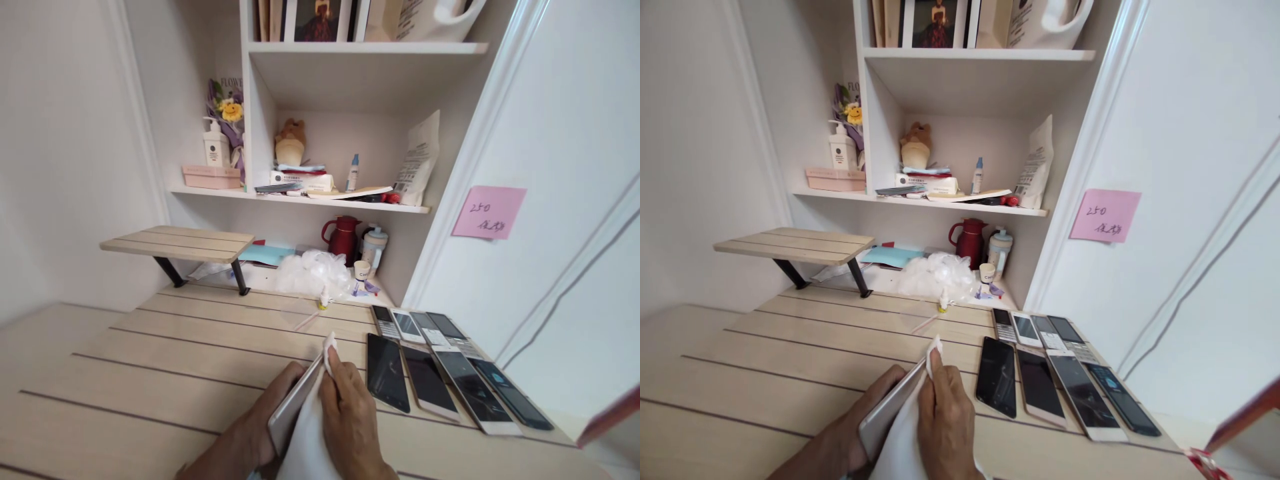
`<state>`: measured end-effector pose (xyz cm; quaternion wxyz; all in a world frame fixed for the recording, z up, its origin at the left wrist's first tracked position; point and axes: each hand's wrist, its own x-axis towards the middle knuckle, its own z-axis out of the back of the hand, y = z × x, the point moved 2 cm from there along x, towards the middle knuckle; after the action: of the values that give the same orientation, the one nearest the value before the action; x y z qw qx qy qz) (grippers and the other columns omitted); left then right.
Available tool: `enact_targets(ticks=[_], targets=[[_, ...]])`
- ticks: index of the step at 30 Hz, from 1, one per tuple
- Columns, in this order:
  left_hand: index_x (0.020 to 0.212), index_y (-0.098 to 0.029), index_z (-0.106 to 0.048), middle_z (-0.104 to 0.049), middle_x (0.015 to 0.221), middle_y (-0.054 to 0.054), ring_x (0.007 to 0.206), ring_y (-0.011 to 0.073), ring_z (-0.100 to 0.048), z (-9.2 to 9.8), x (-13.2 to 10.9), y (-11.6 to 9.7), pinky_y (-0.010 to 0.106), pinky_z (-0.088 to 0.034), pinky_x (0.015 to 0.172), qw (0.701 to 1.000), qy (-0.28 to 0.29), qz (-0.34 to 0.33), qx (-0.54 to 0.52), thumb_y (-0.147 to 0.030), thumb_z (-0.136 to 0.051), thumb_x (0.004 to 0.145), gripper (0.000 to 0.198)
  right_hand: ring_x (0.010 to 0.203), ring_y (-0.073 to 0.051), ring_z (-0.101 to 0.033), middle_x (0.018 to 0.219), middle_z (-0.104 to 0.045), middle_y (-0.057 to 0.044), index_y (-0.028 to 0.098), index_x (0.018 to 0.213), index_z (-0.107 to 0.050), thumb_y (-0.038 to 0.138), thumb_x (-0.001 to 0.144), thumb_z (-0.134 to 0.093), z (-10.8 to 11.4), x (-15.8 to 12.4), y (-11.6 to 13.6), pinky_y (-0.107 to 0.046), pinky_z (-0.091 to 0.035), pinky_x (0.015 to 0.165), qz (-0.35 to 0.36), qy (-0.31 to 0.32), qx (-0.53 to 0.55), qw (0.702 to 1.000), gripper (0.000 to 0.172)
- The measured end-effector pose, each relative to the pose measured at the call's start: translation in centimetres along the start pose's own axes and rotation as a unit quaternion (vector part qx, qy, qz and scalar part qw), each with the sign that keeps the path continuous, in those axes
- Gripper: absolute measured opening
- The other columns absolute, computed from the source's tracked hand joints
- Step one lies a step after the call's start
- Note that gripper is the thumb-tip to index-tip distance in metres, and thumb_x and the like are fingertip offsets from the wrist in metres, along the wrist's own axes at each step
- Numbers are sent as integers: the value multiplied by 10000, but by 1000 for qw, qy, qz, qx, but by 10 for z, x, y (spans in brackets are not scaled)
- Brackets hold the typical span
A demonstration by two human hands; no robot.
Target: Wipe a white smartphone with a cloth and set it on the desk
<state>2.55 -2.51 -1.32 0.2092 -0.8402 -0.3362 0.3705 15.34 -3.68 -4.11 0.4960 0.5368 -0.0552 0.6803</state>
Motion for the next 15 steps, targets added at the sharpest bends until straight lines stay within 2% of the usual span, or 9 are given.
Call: enact_targets(ticks=[2, 4, 8, 11, 15], targets=[[584, -167, -623, -628, 484, 3, 503, 160, -558, 0, -2, -2, 245, -443, 553, 1000, 4, -25, 3, -403, -753, 746, 316, 701, -206, -632, 782, -621, -43, 149, 1362, -558, 235, 1049, -377, 0, 2, -1, -317, -527, 670, -24, -11, -1, 1000, 371], [674, -153, -673, -666, 533, 13, 570, 185, -608, 0, -2, -3, 254, -466, 604, 999, 6, -38, 8, -426, -759, 757, 298, 701, -208, -637, 772, -631, -45, 155, 1212, -626, 248, 1045, -377, -1, 4, 1, -313, -510, 657, -57, -8, -1, 998, 314], [795, -114, -713, -721, 635, 58, 630, 205, -646, 3, 2, -3, 277, -492, 668, 1000, 20, -10, -2, -477, -719, 808, 363, 711, -215, -650, 765, -648, -45, 211, 915, -626, 242, 1032, -382, -2, 3, 6, -316, -492, 665, -103, 28, -11, 994, 272], [726, -125, -688, -715, 620, 68, 590, 200, -644, 2, 3, -4, 275, -485, 631, 999, 34, 6, -33, -496, -696, 823, 384, 653, -197, -637, 757, -635, -35, 210, 962, -629, 225, 1028, -380, -5, -3, 12, -299, -488, 628, -64, 44, -7, 997, 258], [686, -122, -684, -715, 614, 79, 603, 205, -672, 1, 1, -4, 258, -484, 612, 996, 61, 31, -49, -473, -688, 833, 381, 664, -196, -649, 819, -646, -55, 184, 1192, -614, 189, 1010, -379, -5, -5, 13, -283, -502, 599, 29, 51, -17, 998, 297]])
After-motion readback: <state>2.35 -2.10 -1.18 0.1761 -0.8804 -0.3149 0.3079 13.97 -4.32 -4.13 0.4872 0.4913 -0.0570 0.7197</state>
